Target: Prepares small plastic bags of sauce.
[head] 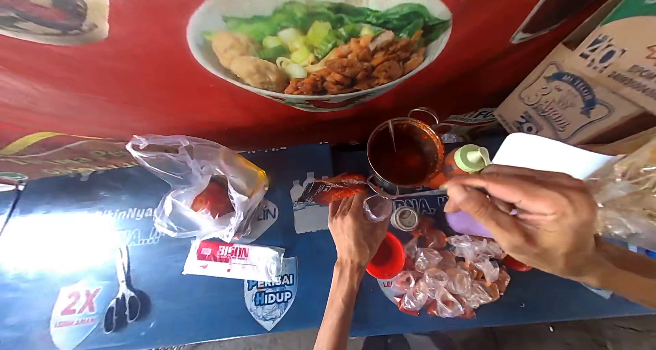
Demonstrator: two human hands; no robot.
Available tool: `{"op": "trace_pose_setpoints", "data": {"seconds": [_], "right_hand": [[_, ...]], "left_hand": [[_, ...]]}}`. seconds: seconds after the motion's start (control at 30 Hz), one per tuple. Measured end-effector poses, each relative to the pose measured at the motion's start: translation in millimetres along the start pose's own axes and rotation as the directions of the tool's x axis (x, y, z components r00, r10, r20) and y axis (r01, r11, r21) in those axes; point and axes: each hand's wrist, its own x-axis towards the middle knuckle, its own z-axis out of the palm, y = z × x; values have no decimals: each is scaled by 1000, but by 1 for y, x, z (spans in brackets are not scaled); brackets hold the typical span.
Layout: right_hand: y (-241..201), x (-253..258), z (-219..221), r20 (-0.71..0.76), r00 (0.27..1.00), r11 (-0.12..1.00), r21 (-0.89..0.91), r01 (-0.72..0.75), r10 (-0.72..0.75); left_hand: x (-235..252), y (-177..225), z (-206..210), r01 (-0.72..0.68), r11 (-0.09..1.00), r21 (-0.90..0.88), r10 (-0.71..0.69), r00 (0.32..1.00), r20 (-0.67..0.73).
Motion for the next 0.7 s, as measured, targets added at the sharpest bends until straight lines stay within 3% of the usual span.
{"op": "trace_pose_setpoints", "data": {"seconds": [0.13,0.2,0.3,0.4,0.57,0.7], "right_hand": [[13,-4,1,14,977,976,-45,214,-214],[16,-4,1,15,977,975,-53,215,-214],[18,10,-10,28,998,992,-112,-57,61],[38,47,-32,84,936,932,-159,-327,343],[104,78,-14,196,843,858,-244,-452,500],[144,78,23,305,798,843,-339,-418,519]], "left_hand": [[7,1,6,34,999,-20,-34,999,-8],[10,1,9,40,999,-35,-41,999,-17],[15,-3,13,60,997,-41,-61,998,-25],[17,-9,15,100,994,-49,-100,995,-1],[12,-17,18,143,989,-32,-144,989,-14],[7,-22,23,157,988,1,-157,988,-10]]}}
